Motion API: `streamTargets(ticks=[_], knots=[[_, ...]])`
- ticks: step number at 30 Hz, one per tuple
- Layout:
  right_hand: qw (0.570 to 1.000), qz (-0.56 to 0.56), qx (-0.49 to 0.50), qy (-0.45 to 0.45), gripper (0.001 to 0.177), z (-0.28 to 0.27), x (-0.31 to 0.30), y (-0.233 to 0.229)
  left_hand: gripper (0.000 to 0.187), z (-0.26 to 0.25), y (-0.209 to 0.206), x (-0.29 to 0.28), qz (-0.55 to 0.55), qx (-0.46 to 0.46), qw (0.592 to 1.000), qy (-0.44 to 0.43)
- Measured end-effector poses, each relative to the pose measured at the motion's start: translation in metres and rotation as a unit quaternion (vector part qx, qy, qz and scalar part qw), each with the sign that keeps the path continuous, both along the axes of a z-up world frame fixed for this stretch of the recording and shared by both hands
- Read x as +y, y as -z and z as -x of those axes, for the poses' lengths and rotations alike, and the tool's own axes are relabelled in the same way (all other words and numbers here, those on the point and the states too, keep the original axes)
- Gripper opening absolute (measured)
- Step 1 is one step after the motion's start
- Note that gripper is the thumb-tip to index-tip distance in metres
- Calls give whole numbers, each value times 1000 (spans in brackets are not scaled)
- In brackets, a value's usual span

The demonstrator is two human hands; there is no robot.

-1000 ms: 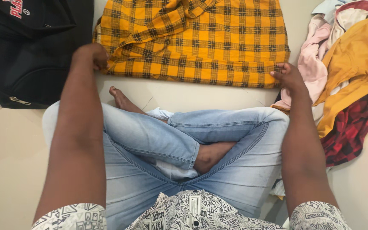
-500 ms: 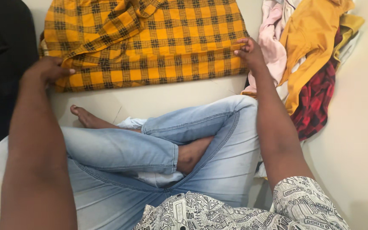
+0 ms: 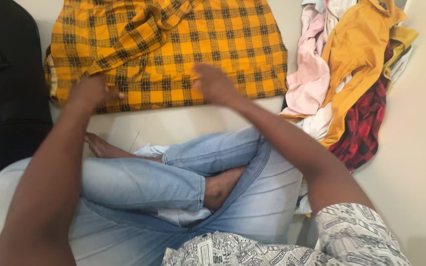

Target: The person sits cross-legged on the floor and folds a yellow and black plaid shirt. They smooth the fabric, fold the sleeves inward, fold the bottom up, and then fold the shirt in half to create a neat rectangular bundle.

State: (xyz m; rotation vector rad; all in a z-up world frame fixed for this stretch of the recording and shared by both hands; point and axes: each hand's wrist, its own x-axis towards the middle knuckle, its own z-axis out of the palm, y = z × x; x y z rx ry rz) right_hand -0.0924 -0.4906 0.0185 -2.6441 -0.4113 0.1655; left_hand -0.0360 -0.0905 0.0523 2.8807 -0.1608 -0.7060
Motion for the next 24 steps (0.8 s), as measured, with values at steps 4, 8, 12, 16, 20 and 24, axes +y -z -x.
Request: streamTargets(ticks=[4, 8, 12, 16, 20, 24], knots=[[975, 131, -27, -177, 74, 19, 10, 10, 119, -6, 53, 5, -61, 60, 996, 3], [976, 138, -26, -169, 75, 11, -82, 14, 130, -8, 70, 12, -65, 69, 996, 6], [981, 157, -86, -69, 67, 34, -193, 3, 137, -9, 68, 6, -98, 110, 989, -5], [980, 168, -104, 8, 61, 47, -211, 8, 144, -15, 77, 4, -106, 116, 988, -7], [971, 195, -136, 5, 62, 48, -212, 11, 144, -1, 69, -4, -144, 132, 981, 24], [972, 217, -88, 8, 66, 39, -210, -1, 86, 3, 30, 11, -111, 140, 984, 16]])
